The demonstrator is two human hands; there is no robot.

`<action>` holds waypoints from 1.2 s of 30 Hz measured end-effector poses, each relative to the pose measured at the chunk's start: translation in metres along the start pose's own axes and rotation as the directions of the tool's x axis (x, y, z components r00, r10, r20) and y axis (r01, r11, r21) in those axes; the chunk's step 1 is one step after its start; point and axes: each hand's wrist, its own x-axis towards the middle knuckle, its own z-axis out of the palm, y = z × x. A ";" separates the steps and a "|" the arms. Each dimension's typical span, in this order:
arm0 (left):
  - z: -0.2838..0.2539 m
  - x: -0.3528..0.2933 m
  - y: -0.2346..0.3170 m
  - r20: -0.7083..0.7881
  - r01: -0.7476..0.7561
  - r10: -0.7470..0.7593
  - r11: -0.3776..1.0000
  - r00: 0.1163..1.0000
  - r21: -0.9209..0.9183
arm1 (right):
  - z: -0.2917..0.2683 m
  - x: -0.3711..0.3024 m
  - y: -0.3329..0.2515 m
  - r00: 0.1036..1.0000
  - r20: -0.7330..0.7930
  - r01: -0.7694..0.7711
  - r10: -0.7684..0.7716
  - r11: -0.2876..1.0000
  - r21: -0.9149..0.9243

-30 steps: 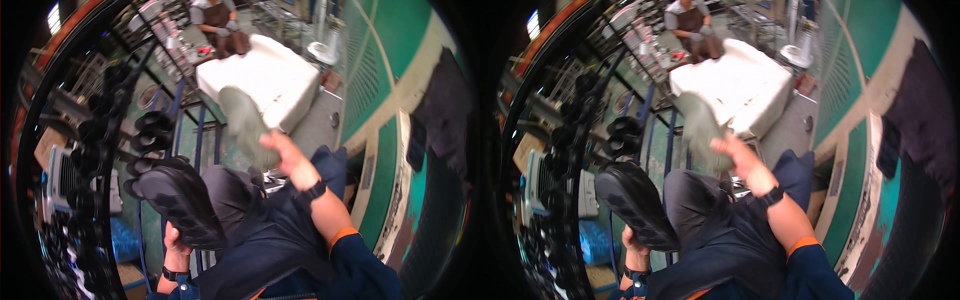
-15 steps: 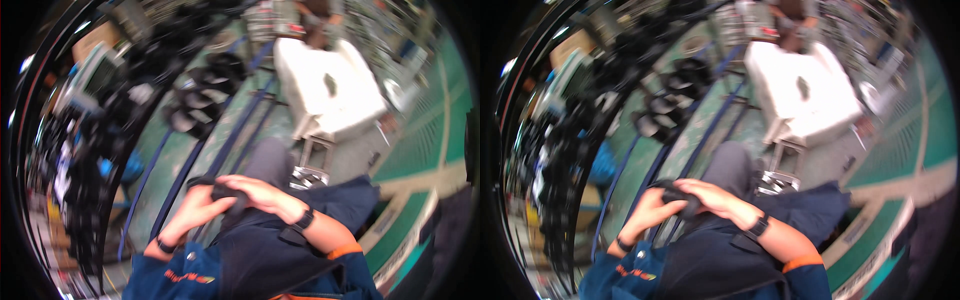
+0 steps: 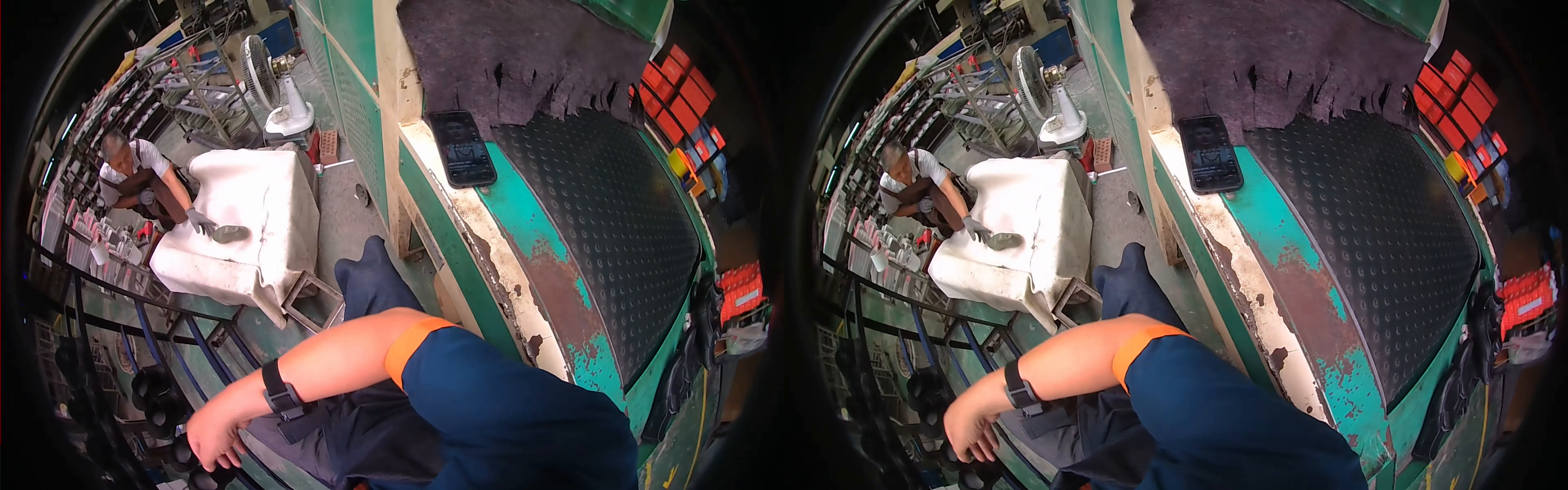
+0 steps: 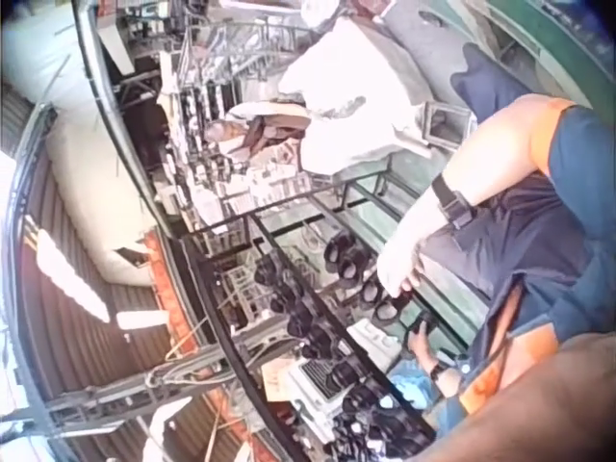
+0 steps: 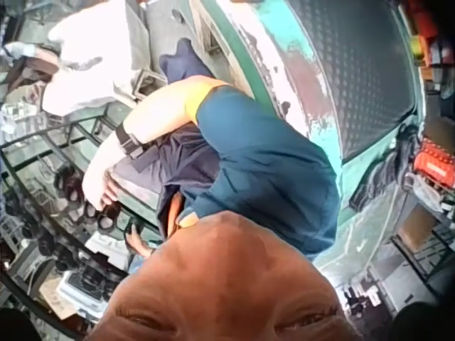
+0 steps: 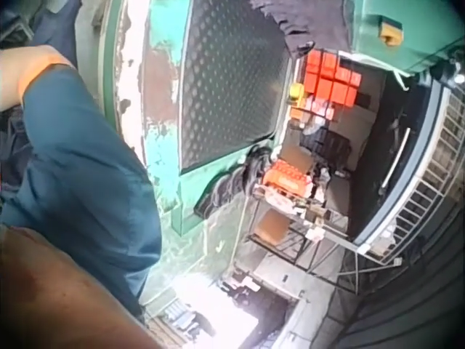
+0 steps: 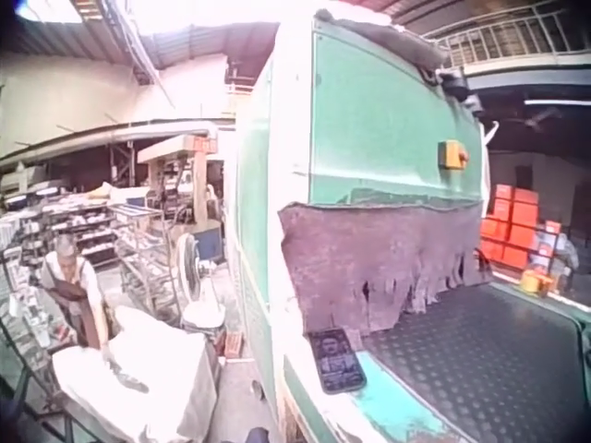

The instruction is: Placing shoe insoles and passing shoes into a processing machine.

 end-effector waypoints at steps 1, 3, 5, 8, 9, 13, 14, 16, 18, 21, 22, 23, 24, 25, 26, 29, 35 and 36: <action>0.003 0.010 0.001 0.014 -0.012 0.012 1.000 1.000 0.006 | -0.008 -0.017 -0.009 0.999 -0.037 0.000 0.000 1.000 -0.011; -0.001 0.017 -0.008 0.028 -0.022 0.021 0.998 0.999 0.058 | -0.017 -0.036 -0.028 0.997 -0.080 0.013 -0.018 0.998 -0.059; 0.003 0.001 0.026 -0.007 0.028 -0.028 1.000 1.000 0.003 | -0.026 -0.055 -0.038 0.994 -0.111 0.015 -0.022 0.998 -0.069; -0.001 -0.006 0.027 -0.052 0.080 -0.085 0.994 0.995 -0.079 | -0.039 -0.084 -0.053 0.977 -0.207 0.049 -0.054 0.998 -0.026; -0.001 -0.002 0.021 -0.053 0.067 -0.073 0.993 0.996 -0.099 | -0.045 -0.100 -0.058 0.966 -0.244 0.077 -0.080 0.997 -0.022; 0.003 0.024 0.009 0.013 -0.008 0.009 0.999 1.000 -0.047 | -0.081 -0.227 -0.098 0.846 -0.432 0.312 -0.314 0.947 -0.077; -0.004 0.010 0.001 -0.011 0.033 -0.033 0.998 0.999 -0.048 | -0.084 -0.258 -0.123 0.814 -0.505 0.267 -0.287 0.957 -0.114; 0.000 0.006 0.012 -0.030 0.044 -0.043 0.997 0.999 0.056 | -0.077 -0.350 -0.152 0.698 -0.638 -0.049 -0.325 0.867 -0.496; -0.004 0.009 0.003 -0.032 0.058 -0.055 0.991 0.998 0.118 | -0.064 -0.432 -0.162 0.434 -0.841 -0.006 -0.325 0.932 -0.363; -0.004 0.011 0.006 -0.033 0.065 -0.060 0.986 0.998 0.153 | -0.049 -0.555 -0.137 0.010 -0.879 -0.379 -0.478 0.811 -0.445; -0.003 0.010 0.009 -0.046 0.064 -0.058 0.989 0.997 0.131 | -0.036 -0.592 -0.125 -0.097 -0.901 -0.344 -0.424 0.863 -0.369; -0.004 0.018 -0.001 -0.116 0.053 -0.037 0.988 0.993 0.144 | -0.029 -0.641 -0.107 -0.239 -0.911 -0.229 -0.336 0.931 -0.284; 0.009 0.003 0.039 -0.260 0.099 -0.033 0.964 0.965 0.248 | -0.017 -0.665 -0.092 -0.475 -0.846 -0.141 -0.243 0.970 -0.200; 0.011 0.005 0.038 -0.388 0.150 -0.027 0.945 0.921 0.292 | -0.008 -0.703 -0.071 -0.618 -0.770 -0.037 -0.155 0.985 -0.168; 0.010 0.014 0.029 -0.514 0.212 -0.016 0.922 0.858 0.325 | -0.001 -0.736 -0.047 -0.723 -0.686 0.018 -0.076 0.991 -0.129; 0.025 0.026 0.015 -0.661 0.004 0.295 0.912 0.690 0.411 | 0.002 -0.810 0.022 -0.920 -0.368 0.126 0.132 0.991 0.041; 0.101 0.021 0.150 -0.299 -0.697 0.753 0.657 0.587 0.287 | -0.078 -0.825 0.095 -0.774 -0.530 -0.543 -0.345 0.793 0.277; 0.113 0.017 0.169 -0.189 -0.698 0.711 0.703 0.678 0.137 | -0.099 -0.810 0.088 -0.653 -0.639 -0.684 -0.407 0.680 0.265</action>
